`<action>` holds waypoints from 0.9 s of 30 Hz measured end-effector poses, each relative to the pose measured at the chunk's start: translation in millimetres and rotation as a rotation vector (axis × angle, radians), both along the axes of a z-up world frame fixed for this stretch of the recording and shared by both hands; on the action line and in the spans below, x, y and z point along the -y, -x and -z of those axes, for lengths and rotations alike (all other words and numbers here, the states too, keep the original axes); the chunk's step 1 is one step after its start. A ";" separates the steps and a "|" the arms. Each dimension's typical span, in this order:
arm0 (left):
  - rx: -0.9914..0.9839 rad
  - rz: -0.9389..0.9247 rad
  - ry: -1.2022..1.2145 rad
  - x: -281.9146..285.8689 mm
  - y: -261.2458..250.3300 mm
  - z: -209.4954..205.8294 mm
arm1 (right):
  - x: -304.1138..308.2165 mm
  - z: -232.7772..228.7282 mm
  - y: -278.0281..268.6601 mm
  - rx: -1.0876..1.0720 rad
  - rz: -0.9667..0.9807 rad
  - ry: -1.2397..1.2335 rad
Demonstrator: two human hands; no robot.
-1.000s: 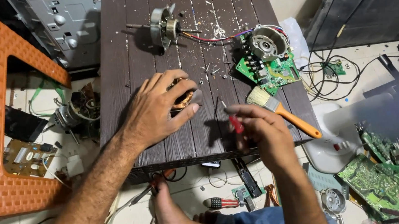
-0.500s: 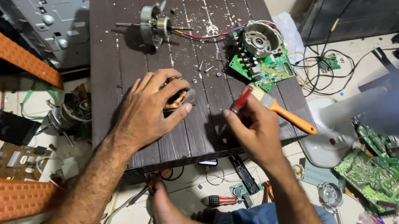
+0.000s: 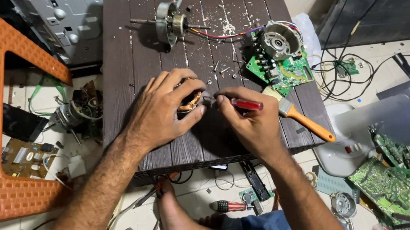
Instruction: The person uses a screwdriver to work on a small electronic component held in their left hand. They manipulate the component and the tool on a cluttered table, occasionally reaching for other items nearby.
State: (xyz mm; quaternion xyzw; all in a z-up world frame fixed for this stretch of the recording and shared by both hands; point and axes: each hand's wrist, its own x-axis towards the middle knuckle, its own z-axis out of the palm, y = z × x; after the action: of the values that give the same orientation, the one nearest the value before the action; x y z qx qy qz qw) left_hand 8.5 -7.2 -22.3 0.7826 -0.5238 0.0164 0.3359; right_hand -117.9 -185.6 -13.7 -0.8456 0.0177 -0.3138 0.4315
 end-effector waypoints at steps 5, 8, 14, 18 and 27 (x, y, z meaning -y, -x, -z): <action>-0.016 0.006 0.002 -0.3 -0.3 -1.4 | -2.1 1.0 -1.6 -0.017 0.003 -0.022; -0.011 0.010 0.002 -0.1 -0.4 -0.2 | -5.9 1.1 0.5 -0.001 -0.004 -0.019; -0.020 0.006 -0.004 1.0 3.4 -9.0 | -11.7 -2.9 -1.2 0.007 -0.007 0.024; -0.044 0.014 -0.017 1.9 2.5 -7.1 | -9.8 6.1 1.8 0.014 -0.013 0.037; -0.033 0.030 0.007 5.0 -1.3 3.8 | -5.3 31.0 2.6 0.030 0.029 0.152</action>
State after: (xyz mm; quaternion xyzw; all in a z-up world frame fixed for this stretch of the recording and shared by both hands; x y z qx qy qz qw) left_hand 9.8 -12.3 -26.1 0.7737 -0.5298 0.0002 0.3475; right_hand -120.5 -180.3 -44.7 -0.8708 -0.0006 -0.3330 0.3616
